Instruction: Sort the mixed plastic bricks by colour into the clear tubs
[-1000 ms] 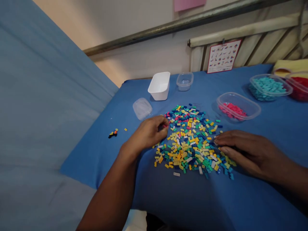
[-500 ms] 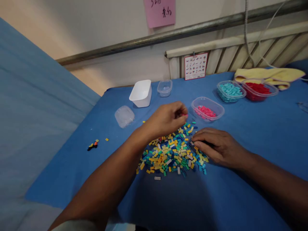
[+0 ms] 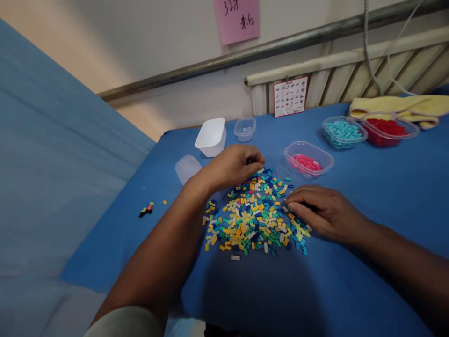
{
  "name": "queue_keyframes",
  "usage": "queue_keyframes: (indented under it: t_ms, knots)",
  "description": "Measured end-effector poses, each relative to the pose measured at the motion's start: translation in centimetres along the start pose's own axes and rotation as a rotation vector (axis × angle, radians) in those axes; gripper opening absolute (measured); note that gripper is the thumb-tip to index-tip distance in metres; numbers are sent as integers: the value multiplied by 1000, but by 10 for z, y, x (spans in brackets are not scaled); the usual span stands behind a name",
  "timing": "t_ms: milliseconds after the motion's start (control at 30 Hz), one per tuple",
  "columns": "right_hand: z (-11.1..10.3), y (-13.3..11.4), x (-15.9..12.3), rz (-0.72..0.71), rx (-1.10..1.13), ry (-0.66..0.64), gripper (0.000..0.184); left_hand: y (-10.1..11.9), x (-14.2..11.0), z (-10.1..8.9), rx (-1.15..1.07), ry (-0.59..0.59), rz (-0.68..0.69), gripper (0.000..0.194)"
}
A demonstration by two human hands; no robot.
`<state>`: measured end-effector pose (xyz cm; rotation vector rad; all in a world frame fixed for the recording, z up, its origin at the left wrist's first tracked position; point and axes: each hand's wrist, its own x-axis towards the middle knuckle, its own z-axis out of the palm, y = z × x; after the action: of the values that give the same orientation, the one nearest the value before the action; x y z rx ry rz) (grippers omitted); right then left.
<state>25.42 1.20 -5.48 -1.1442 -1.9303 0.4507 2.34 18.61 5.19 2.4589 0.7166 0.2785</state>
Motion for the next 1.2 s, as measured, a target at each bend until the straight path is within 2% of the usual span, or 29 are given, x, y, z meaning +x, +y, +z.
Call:
queue_keyframes:
  t_ms: [67,167,300,467,567,733,900,1000,1200]
  knots:
    - [1,0,0,10,-12,-5,14,-8,-30,-4,8,-59,-64,13]
    - [1,0,0,30,-22,-13,15,-15,-64,1,8,-155,-105,15]
    - [3,0,-1,52,-37,-5,17,-16,-81,13,164,-205,-118,13]
    - [3,0,-2,44,-42,-15,18,-20,-83,20,207,-209,-77,19]
    - [3,-1,-1,51,-34,-4,17,-18,-84,19,181,-168,-44,22]
    - [2,-1,0,69,-29,-13,17,-8,-78,23,205,-80,-118,16]
    - [1,1,-1,68,-48,-37,18,-17,-59,44,365,-18,35,19]
    - [2,2,-1,58,-51,-46,18,-22,-51,51,419,-55,54,18]
    - [4,5,-2,41,-37,-35,14,-10,-48,43,530,-148,-97,17]
